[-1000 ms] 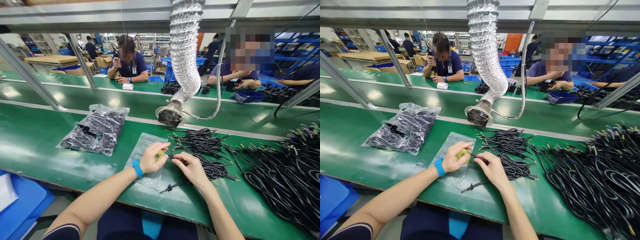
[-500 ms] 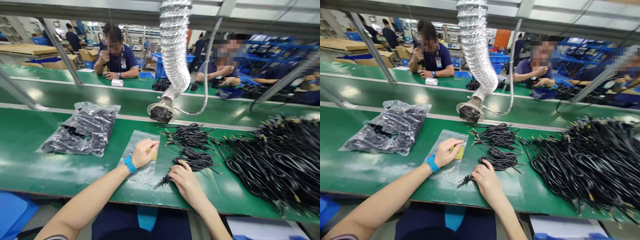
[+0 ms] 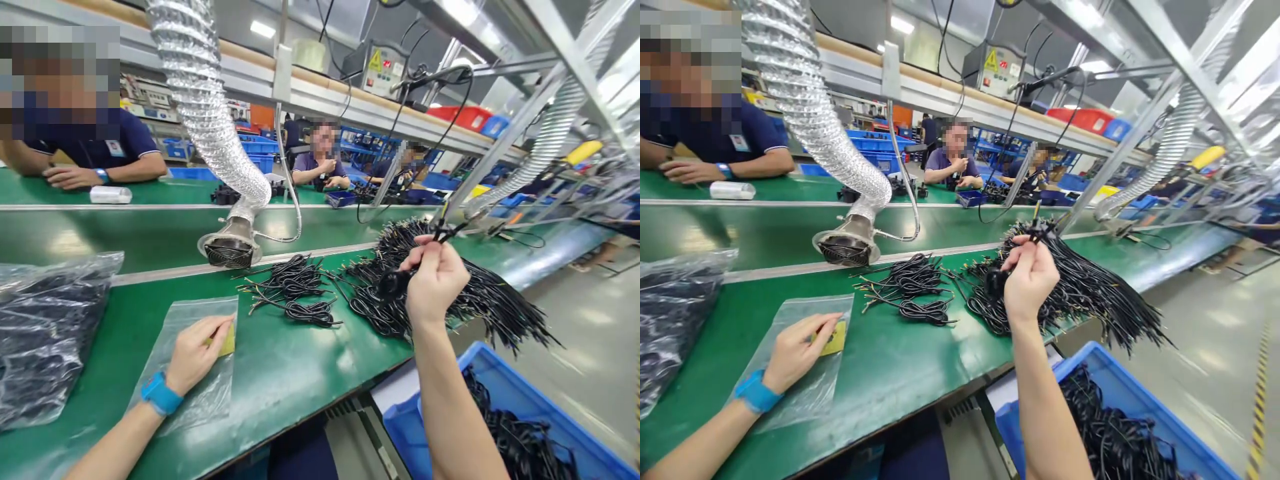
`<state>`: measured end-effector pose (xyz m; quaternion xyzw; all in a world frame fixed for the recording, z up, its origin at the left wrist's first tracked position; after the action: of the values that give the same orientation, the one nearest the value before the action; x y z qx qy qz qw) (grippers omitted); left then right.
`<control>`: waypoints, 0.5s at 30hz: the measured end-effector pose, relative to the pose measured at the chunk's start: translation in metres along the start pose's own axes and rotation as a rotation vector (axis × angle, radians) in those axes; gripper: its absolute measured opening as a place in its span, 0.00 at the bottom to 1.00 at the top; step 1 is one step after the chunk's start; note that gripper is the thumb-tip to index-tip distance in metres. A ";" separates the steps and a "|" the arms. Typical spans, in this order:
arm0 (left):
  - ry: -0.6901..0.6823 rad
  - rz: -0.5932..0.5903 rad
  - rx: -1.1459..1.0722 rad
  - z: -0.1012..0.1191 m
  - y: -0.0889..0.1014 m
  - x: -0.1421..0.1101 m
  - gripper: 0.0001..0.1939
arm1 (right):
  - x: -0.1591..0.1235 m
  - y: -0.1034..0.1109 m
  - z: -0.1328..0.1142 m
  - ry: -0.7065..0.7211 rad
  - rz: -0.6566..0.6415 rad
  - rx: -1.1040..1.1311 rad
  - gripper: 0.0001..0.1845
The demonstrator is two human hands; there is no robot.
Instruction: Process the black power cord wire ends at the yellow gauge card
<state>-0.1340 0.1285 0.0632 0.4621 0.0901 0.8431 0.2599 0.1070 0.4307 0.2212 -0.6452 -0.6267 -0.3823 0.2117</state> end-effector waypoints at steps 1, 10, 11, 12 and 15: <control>-0.006 -0.003 0.001 0.000 0.000 0.000 0.11 | 0.018 0.008 -0.002 0.051 0.044 -0.133 0.18; -0.036 -0.068 0.011 -0.002 -0.012 -0.003 0.11 | 0.122 -0.017 0.120 0.199 -0.207 -1.131 0.21; -0.029 -0.079 0.020 -0.004 -0.014 -0.004 0.12 | 0.117 -0.028 0.149 0.161 -0.330 -1.125 0.23; -0.018 -0.089 0.029 -0.005 -0.016 -0.005 0.13 | 0.107 -0.041 0.174 0.158 -0.470 -1.094 0.27; 0.022 -0.117 0.053 -0.009 -0.021 -0.005 0.15 | 0.084 -0.064 0.211 0.208 -0.574 -1.014 0.30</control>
<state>-0.1317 0.1442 0.0459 0.4534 0.1421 0.8288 0.2956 0.0868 0.6521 0.1418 -0.4296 -0.4912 -0.7373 -0.1745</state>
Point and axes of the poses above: each hand's wrist, its own x-axis towards the middle knuckle, its own y-axis out of the back of the hand, z = x × y, the point moved 10 cm from there along x, towards the middle knuckle, and after that the axes turned 14 degrees about -x, right-handed, at the moved point
